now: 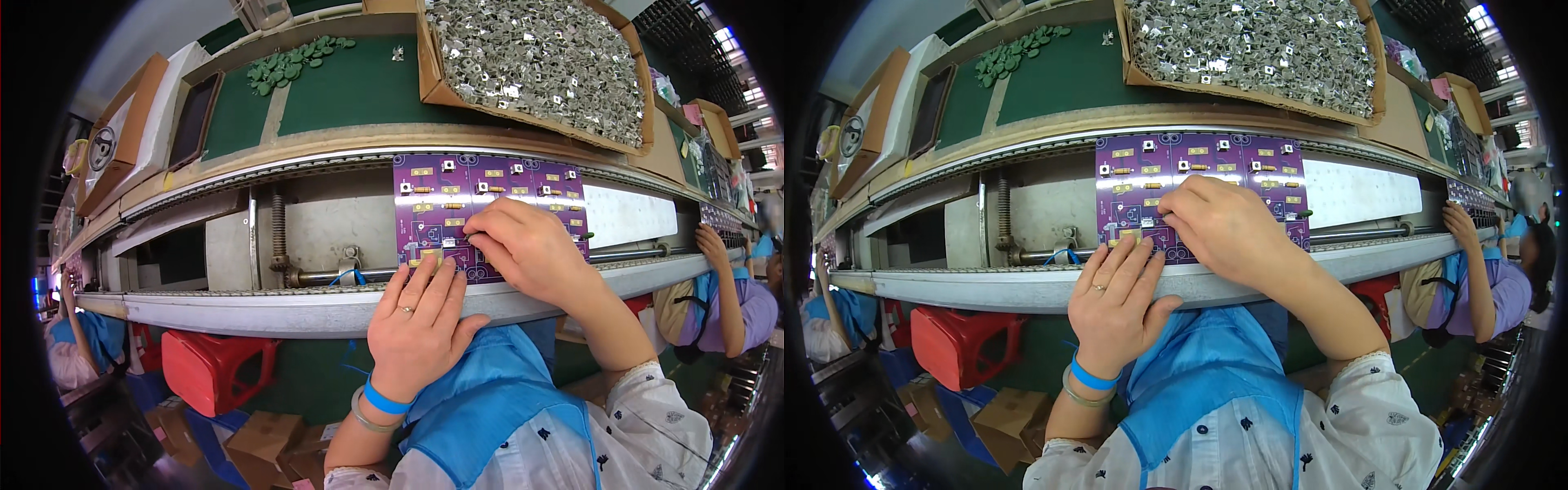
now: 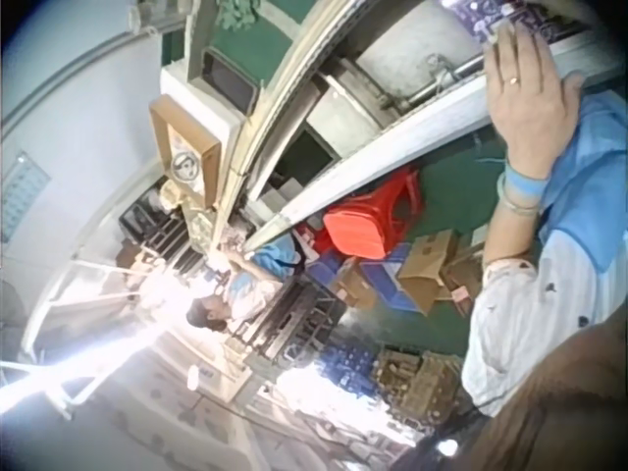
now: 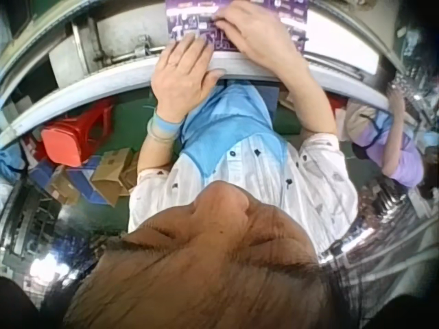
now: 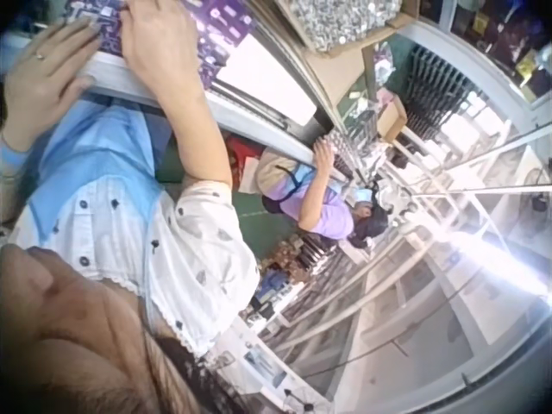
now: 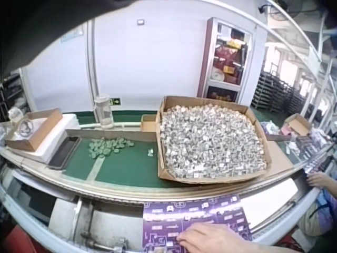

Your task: The person picks small electronic components from a cardboard box and places them onto designated spots on a purple circuit board. The person repeats this process, handling components one by one and occasionally adjusting the board's position on the workbench.

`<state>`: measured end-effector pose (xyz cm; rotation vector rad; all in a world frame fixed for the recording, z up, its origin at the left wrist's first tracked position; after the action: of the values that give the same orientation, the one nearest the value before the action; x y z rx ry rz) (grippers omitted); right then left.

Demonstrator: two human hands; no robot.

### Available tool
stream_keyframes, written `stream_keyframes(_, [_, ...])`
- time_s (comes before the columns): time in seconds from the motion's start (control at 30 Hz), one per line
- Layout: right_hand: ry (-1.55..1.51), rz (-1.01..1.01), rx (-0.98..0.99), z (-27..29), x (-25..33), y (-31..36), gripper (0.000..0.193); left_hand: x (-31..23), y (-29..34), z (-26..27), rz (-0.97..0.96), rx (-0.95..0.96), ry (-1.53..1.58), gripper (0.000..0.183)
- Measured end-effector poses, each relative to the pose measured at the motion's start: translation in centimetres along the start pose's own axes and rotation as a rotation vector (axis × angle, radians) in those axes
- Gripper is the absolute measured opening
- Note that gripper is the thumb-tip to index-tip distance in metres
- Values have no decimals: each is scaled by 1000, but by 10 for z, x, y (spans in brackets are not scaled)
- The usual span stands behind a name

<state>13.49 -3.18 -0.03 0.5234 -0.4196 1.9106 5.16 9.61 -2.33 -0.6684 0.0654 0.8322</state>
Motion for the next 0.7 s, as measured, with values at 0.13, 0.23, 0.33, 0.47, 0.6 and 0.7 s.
stream_keyframes(0.13, [-19,-15,7,-3,0,1,11,0,0,0,-7,-5,-5,46])
stream_keyframes(0.23, [-13,-9,-24,-5,-1,1,10,0,0,-1,-11,-14,-8,47])
stream_keyframes(0.33, [-54,-1,-74,-7,-1,2,10,-1,-1,-1,-18,-16,-6,48])
stream_keyframes(0.47, [-45,19,-96,-7,0,2,10,0,-2,-1,-26,-6,4,49])
stream_keyframes(0.6, [-24,33,-94,-8,1,2,10,-1,-3,0,-27,-7,6,49])
stream_keyframes(0.7, [-21,50,-98,-9,2,3,10,0,-3,0,-25,-7,12,48])
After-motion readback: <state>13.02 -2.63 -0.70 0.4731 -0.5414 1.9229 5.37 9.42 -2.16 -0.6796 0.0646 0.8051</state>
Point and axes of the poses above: each hand's wrist, its own y-axis away from the middle knuckle, its own z-axis out of the back of the hand, x = y × z, the point moved 7 cm from there along -y, towards the middle knuckle, and after that the axes turned 15 degrees about -z, right-handed, at the moved point
